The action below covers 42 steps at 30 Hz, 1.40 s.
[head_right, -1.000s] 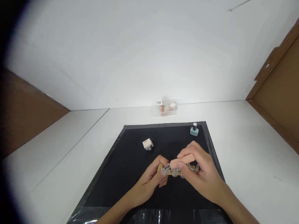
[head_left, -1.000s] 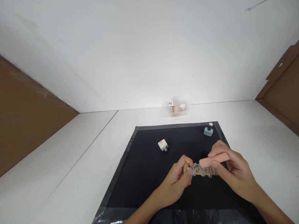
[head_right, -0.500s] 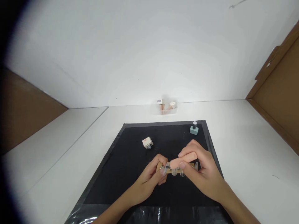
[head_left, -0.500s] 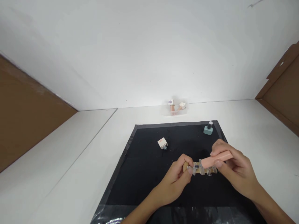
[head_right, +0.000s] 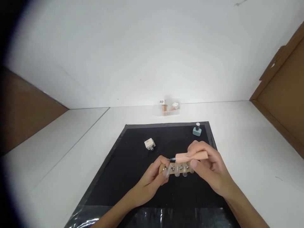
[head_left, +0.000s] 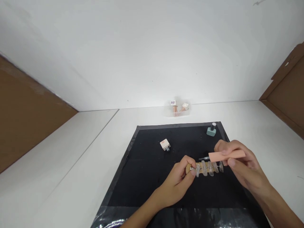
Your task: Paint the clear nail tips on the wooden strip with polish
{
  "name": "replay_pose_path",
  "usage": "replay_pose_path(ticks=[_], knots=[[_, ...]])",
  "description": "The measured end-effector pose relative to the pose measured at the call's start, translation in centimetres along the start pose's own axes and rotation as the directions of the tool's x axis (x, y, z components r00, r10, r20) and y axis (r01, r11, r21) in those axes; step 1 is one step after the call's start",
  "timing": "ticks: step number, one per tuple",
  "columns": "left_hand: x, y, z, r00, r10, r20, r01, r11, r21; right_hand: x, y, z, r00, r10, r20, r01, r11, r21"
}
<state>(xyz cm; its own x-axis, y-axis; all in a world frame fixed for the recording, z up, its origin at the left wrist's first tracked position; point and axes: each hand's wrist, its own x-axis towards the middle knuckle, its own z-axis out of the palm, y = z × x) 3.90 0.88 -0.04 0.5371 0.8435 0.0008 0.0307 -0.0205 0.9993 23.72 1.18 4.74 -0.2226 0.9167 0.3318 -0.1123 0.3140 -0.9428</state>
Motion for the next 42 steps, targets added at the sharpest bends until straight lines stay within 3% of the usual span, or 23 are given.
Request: replay_pose_path(ticks=[3,9,18,28,38,42], knots=[[-0.1,-0.1,0.0,1.000,0.002,-0.004,-0.002,1.000,0.003,-0.1,0.1,0.0,1.000,-0.009,-0.007,0.009,1.000,-0.029],[0.1,-0.1,0.1,1.000,-0.022,0.017,0.023,0.998,-0.058,-0.2,0.1,0.1,0.990,0.080,-0.119,-0.090,0.993,-0.079],[0.2,-0.3,0.2,1.000,-0.005,0.027,0.003,0.997,0.081,-0.2,-0.1,0.3,0.993,0.116,-0.024,-0.118,0.991,-0.058],[0.7,0.8,0.5,0.997,0.063,0.052,-0.073,0.971,0.226,-0.2,-0.5,0.4,0.994,0.022,0.107,-0.001,0.981,-0.192],[0.5,0.7,0.4,0.995,0.079,0.064,-0.093,0.960,0.266,-0.3,0.1,0.4,0.998,-0.054,-0.009,0.050,0.958,-0.283],[0.6,0.9,0.4,0.995,0.070,0.068,-0.085,0.961,0.262,-0.1,-0.1,0.3,0.996,-0.046,0.077,0.062,0.973,-0.223]])
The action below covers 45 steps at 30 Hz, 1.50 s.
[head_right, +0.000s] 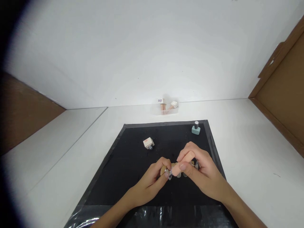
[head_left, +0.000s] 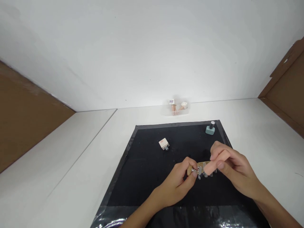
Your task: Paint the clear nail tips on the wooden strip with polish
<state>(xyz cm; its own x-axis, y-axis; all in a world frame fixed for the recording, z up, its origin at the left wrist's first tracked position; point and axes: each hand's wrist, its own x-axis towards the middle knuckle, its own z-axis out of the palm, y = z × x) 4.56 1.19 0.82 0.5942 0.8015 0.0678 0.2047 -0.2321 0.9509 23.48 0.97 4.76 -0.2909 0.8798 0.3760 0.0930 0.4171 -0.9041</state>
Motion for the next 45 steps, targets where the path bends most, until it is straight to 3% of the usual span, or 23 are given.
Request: replay_pose_path(ticks=[4,11,15,18,23,27,33,41,45], knots=[[0.1,0.1,0.2,1.000,0.000,-0.001,0.000,1.000,-0.017,0.0,0.2,-0.2,1.000,0.004,0.027,-0.003,0.999,-0.048],[-0.6,-0.4,0.0,1.000,-0.004,-0.003,0.004,1.000,-0.007,-0.2,0.4,0.3,0.988,-0.015,-0.151,-0.001,0.995,-0.103],[-0.3,-0.1,-0.1,1.000,-0.017,-0.004,0.017,1.000,-0.010,0.1,0.1,0.3,0.999,-0.016,-0.049,0.017,1.000,0.021],[0.0,0.1,0.1,1.000,-0.005,-0.008,0.004,1.000,-0.021,0.2,0.0,0.1,0.999,-0.025,0.027,0.024,0.999,0.021],[-0.1,-0.2,0.2,1.000,0.006,-0.013,-0.006,1.000,-0.005,-0.2,0.4,0.2,0.997,-0.043,-0.068,0.037,0.995,-0.092],[-0.4,-0.4,-0.1,1.000,0.001,0.001,-0.001,1.000,-0.020,-0.3,0.5,0.5,0.989,-0.020,-0.150,0.009,0.998,-0.070],[-0.3,-0.1,-0.2,1.000,0.008,-0.005,-0.008,1.000,-0.027,0.1,0.0,0.8,1.000,0.028,-0.002,-0.028,1.000,0.008],[-0.7,-0.6,0.1,0.999,-0.044,0.002,0.044,0.994,-0.095,0.0,0.0,0.7,0.987,0.045,-0.155,-0.053,0.998,-0.045],[-0.6,-0.6,0.2,0.996,-0.088,-0.007,0.085,0.978,-0.193,-0.1,-0.2,0.7,0.996,0.080,-0.028,-0.078,0.995,0.056]])
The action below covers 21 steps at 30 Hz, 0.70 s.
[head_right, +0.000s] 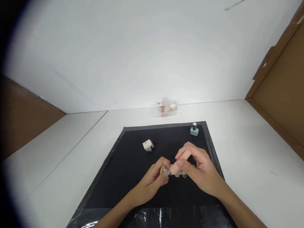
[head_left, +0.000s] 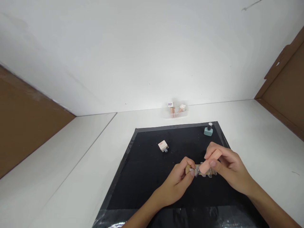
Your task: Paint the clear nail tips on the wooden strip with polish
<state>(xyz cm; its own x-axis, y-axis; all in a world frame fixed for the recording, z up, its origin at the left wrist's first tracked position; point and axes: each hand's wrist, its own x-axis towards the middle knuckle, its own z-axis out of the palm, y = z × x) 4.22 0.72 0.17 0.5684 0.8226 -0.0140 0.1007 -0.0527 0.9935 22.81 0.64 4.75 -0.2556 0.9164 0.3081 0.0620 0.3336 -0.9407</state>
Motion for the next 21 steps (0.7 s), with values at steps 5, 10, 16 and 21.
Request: replay_pose_path(ticks=[5,10,16,21], knots=[[0.24,-0.01,0.38,0.999,-0.052,0.010,0.053,0.986,-0.161,0.11,0.18,0.06,0.999,-0.013,-0.047,0.008,0.994,-0.106],[0.18,-0.05,0.51,0.995,-0.090,0.033,0.096,0.939,-0.331,0.20,0.17,-0.08,0.985,-0.017,-0.172,-0.008,0.990,-0.141],[0.40,0.49,0.55,0.995,-0.090,0.035,0.097,0.924,-0.371,0.03,-0.17,-0.24,0.998,0.031,-0.055,-0.032,0.999,-0.009],[0.39,0.53,0.61,0.995,-0.091,0.031,0.096,0.922,-0.376,0.24,-0.24,-0.12,0.996,0.071,-0.058,-0.077,0.991,-0.111]])
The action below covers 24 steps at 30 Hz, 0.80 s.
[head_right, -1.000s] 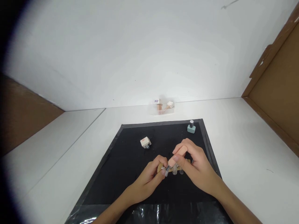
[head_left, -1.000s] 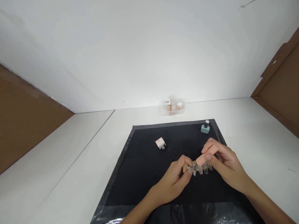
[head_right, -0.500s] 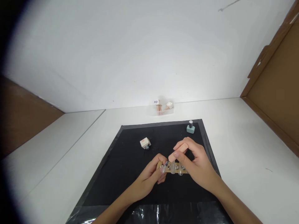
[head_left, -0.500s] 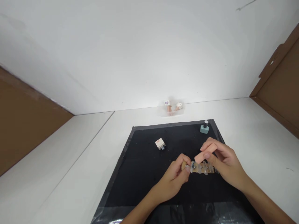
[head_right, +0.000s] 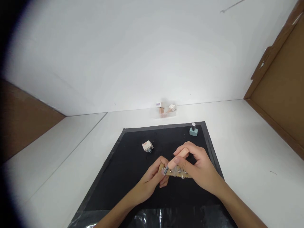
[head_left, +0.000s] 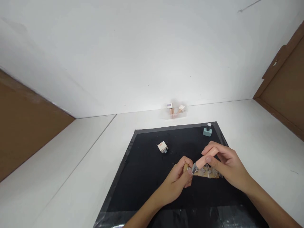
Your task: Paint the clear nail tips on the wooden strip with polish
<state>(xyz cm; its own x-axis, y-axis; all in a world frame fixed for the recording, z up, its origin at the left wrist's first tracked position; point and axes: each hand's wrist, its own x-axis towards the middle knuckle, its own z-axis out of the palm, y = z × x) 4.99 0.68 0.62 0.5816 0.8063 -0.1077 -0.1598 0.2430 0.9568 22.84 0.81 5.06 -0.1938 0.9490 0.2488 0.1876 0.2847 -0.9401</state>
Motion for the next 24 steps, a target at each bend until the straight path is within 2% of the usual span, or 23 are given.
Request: replay_pose_path(ticks=[3,8,12,15,20,24], knots=[[-0.16,-0.15,-0.18,1.000,-0.001,-0.003,0.001,1.000,0.015,0.04,0.16,0.06,0.998,0.025,-0.058,-0.027,0.999,-0.038],[-0.34,-0.22,-0.44,1.000,0.000,0.002,0.000,1.000,0.007,-0.05,0.40,-0.01,0.991,0.047,-0.125,-0.040,0.997,0.059],[-0.24,0.09,-0.29,1.000,0.002,0.011,-0.002,1.000,-0.017,-0.03,0.23,-0.15,1.000,0.003,-0.026,0.000,0.994,0.106],[-0.18,0.30,-0.09,1.000,-0.001,0.007,0.001,1.000,-0.013,0.05,0.14,-0.13,0.999,0.019,0.039,-0.022,0.997,0.076],[-0.38,0.11,-0.16,1.000,-0.001,0.006,0.001,1.000,-0.022,0.03,0.51,0.12,0.991,0.098,-0.093,-0.093,0.994,0.048],[-0.47,0.13,-0.29,1.000,0.000,0.005,0.000,1.000,-0.031,-0.06,0.60,0.13,0.988,0.079,-0.134,-0.065,0.993,0.103]])
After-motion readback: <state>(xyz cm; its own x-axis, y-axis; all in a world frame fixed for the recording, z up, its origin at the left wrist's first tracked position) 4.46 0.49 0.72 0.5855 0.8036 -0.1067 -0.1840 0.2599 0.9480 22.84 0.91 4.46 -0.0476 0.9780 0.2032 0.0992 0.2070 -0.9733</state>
